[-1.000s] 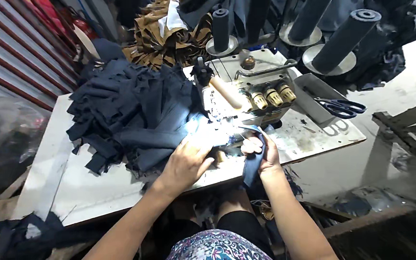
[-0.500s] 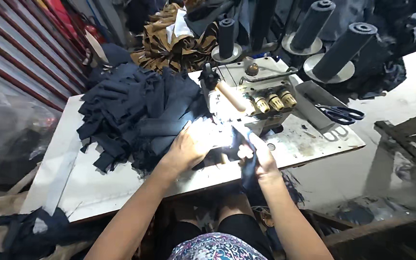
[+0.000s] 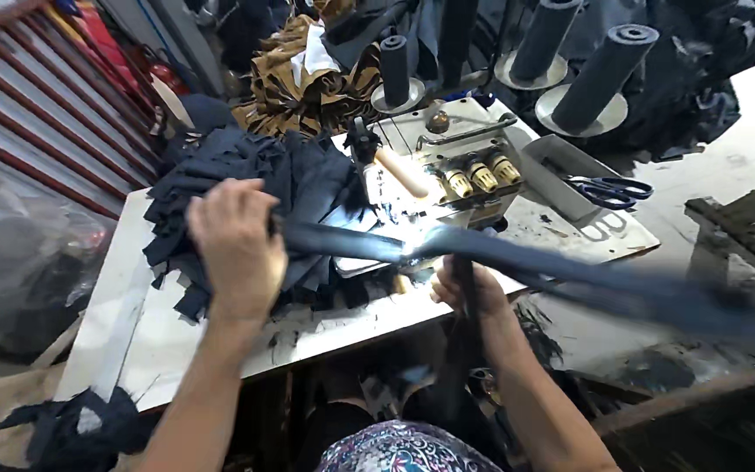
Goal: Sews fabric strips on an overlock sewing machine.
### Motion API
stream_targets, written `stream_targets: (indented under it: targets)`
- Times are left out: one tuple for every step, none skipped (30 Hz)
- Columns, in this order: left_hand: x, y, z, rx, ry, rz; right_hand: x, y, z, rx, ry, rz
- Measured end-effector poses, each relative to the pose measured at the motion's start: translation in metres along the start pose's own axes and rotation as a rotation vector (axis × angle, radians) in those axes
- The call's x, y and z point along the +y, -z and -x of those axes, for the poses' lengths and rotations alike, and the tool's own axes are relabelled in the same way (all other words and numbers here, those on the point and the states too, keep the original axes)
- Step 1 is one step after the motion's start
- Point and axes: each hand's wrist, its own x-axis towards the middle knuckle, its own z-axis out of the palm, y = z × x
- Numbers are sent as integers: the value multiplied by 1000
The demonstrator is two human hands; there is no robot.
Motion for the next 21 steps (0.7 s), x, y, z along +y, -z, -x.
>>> stream_targets:
  targets:
    - [13, -15, 4, -13, -85, 46, 8, 1, -5, 101, -47, -54]
    - [28, -32, 11, -14, -197, 105, 16, 3, -8, 175, -79, -141]
    - [39, -50, 19, -27, -298, 174, 23, 11, -8, 201, -93, -241]
    - [45, -66, 27, -69, -353, 244, 29, 20, -7, 197, -90, -304]
    - [47, -78, 34, -122, -368, 281, 31, 29, -5, 173, -76, -354]
    - [45, -85, 40, -160, -362, 292, 30, 35, -3, 146, -59, -389]
    - [42, -88, 44, -172, -347, 290, 28, 42, -1, 111, -36, -405]
    - [39, -89, 47, -178, -333, 276, 27, 47, 0, 75, -10, -413]
    - [39, -88, 49, -189, -322, 256, 26, 49, 1, 58, 6, -422]
    - [41, -88, 50, -193, -308, 234, 25, 49, 0, 68, 9, -436]
    - [44, -87, 51, -193, -285, 213, 26, 46, -3, 97, 4, -440]
    - [48, -86, 50, -192, -252, 193, 28, 41, -6, 132, -6, -418]
    - [51, -85, 50, -191, -213, 169, 32, 38, -9, 141, -14, -382]
    - [53, -83, 50, -190, -182, 139, 36, 37, -11, 120, -11, -332]
    - [54, -83, 50, -186, -162, 116, 39, 36, -12, 78, 3, -260]
    - [54, -82, 51, -183, -155, 95, 40, 35, -12, 47, 15, -174]
    - [53, -82, 51, -190, -153, 81, 39, 33, -12, 43, 16, -75]
    - [54, -81, 52, -189, -155, 80, 37, 27, -12, 90, 21, 32]
    - [55, -81, 52, -185, -156, 90, 36, 19, -12, 196, 24, 128]
    - [57, -80, 51, -186, -155, 100, 34, 9, -14, 351, 26, 198]
    - [59, -79, 50, -191, -157, 110, 34, -1, -18, 496, 48, 234]
